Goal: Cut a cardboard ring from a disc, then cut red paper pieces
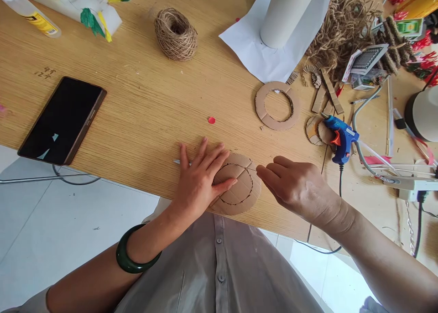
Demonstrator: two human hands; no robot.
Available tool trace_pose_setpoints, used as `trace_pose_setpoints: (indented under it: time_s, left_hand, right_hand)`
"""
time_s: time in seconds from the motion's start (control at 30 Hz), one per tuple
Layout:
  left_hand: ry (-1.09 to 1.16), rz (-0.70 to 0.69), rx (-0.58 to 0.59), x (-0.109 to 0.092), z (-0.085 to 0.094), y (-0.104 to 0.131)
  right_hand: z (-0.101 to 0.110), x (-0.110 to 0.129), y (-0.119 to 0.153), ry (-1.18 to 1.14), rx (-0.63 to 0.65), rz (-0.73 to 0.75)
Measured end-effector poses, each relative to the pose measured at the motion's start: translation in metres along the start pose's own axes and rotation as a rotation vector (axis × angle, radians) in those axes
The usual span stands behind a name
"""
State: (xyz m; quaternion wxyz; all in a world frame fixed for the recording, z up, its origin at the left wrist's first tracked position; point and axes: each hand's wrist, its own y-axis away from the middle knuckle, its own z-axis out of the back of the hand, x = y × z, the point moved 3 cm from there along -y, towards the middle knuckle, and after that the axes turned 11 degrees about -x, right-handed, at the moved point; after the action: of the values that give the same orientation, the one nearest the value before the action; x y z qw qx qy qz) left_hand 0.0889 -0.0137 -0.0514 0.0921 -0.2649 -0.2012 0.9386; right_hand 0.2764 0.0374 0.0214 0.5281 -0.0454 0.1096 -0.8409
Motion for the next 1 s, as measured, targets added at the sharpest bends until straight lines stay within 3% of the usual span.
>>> trace_pose_setpoints:
  time_s: [0.33,0.53,0.63,0.7,0.8,1.0]
  left_hand:
    - [0.031,-0.002,-0.005,0.000,-0.002,0.000]
    - [-0.005,0.002,0.002,-0.001,-0.001,-0.001]
    - [-0.005,0.013,0.036,-0.001,0.000,-0.001]
    - [-0.003,0.032,0.062,-0.001,0.000,-0.001]
    - [0.002,0.067,0.084,-0.002,-0.001,-0.001]
    - [0.187,0.205,0.027,-0.008,0.009,-0.011]
  right_hand:
    - [-0.012,-0.002,-0.027,-0.119,0.151,0.106]
    - [0.015,-0.005,-0.023,-0.072,0.083,0.085]
    - [0.028,-0.019,-0.007,-0.077,0.021,-0.069]
    - [0.025,-0.031,0.009,-0.121,-0.068,-0.278]
    - [0.005,-0.039,0.036,-0.243,-0.172,-0.560]
    - [-0.032,-0.030,0.063,-0.519,-0.290,-0.917]
